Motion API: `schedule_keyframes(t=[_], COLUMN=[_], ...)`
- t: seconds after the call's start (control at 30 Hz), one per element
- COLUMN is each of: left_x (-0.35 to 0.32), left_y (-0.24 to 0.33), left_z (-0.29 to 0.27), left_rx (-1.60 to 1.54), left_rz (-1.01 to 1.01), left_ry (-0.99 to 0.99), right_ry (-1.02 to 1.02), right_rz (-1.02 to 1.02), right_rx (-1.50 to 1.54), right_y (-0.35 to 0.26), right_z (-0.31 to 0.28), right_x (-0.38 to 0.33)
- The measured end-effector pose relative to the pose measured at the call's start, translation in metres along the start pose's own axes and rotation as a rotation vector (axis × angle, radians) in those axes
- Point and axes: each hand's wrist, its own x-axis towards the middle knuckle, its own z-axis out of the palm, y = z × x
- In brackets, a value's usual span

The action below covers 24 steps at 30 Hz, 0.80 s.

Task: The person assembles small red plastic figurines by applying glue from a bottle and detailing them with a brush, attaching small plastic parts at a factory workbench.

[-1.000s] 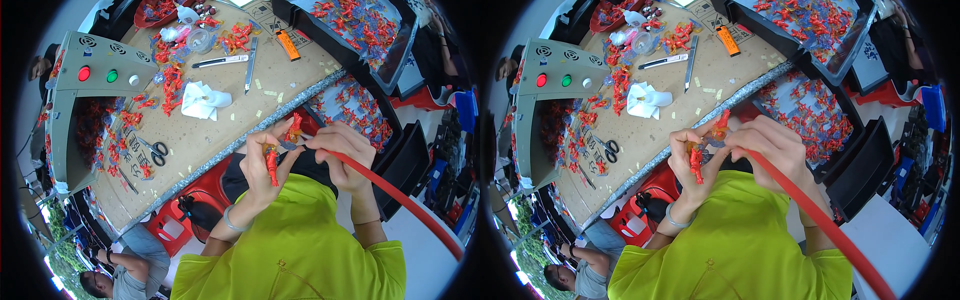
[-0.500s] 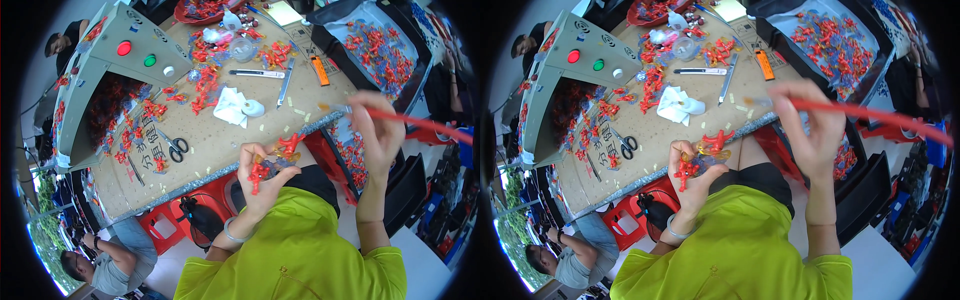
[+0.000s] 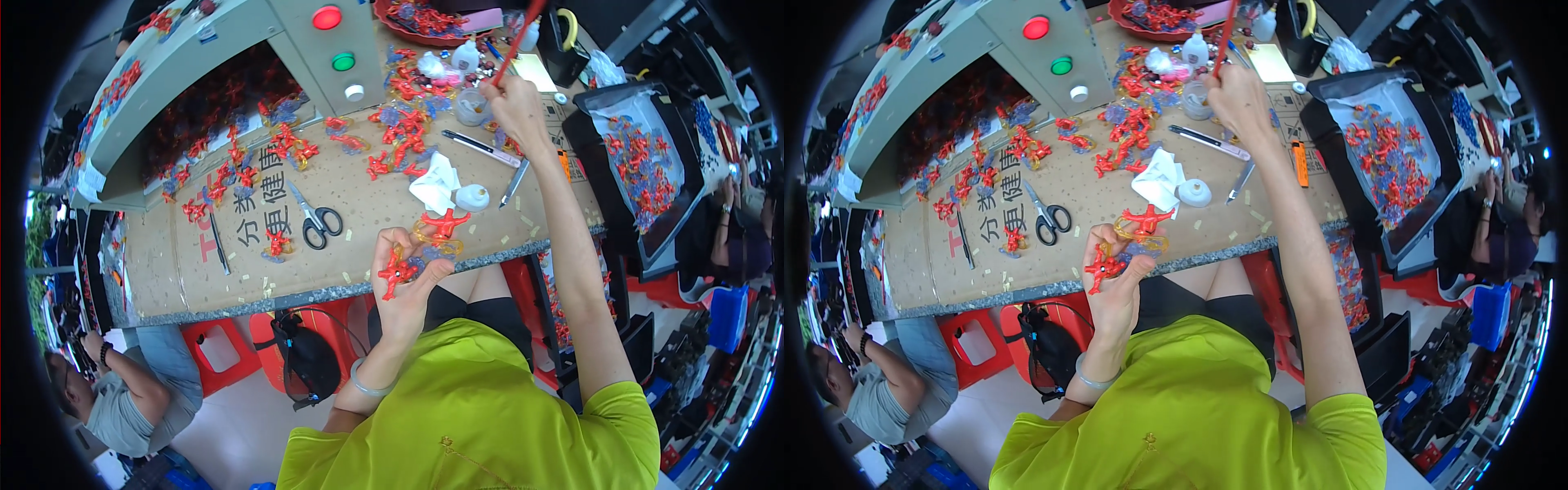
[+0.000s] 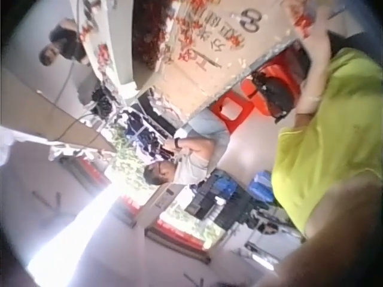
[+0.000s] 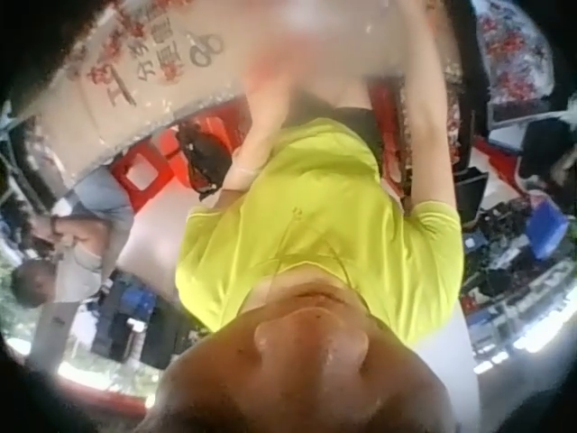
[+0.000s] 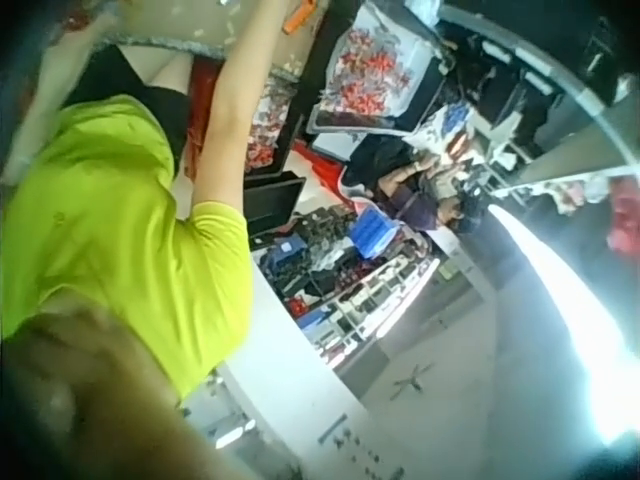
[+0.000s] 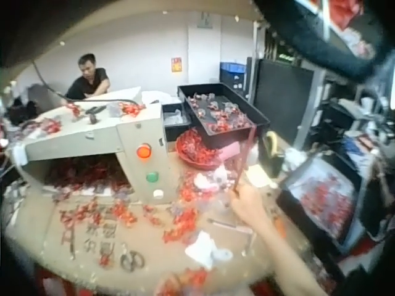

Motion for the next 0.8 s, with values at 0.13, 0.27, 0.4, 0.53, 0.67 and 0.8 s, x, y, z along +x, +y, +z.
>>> schedule_keyframes(t=[0.13,0.27,0.4,0.53,0.67,0.8], left_x=[0.009,0.01,0.012,0.012,0.009,0.004], left_y=[0.0,-0.004,-0.004,-0.011,-0.017,-0.021], left_z=[0.0,0.0,0.002,0.009,0.016,0.022], left_rx=[-0.105,-0.052,-0.057,0.124,0.239,0.335], left_rz=[-0.052,-0.059,-0.078,0.07,0.172,0.268], left_ry=[-0.046,-0.096,-0.097,-0.127,-0.165,-0.194], right_ry=[0.131,0.149,0.312,0.079,0.092,0.072], right_rz=[-0.015,0.033,-0.161,-0.307,-0.338,-0.384], right_rx=[0.127,0.159,0.641,0.703,0.545,0.499], right_y=[-0.002,-0.011,-0.058,-0.069,-0.069,-0.069], right_z=[-0.005,-0.029,-0.089,-0.117,-0.122,-0.122], right_x=[-0.003,-0.02,-0.096,-0.162,-0.182,-0.189])
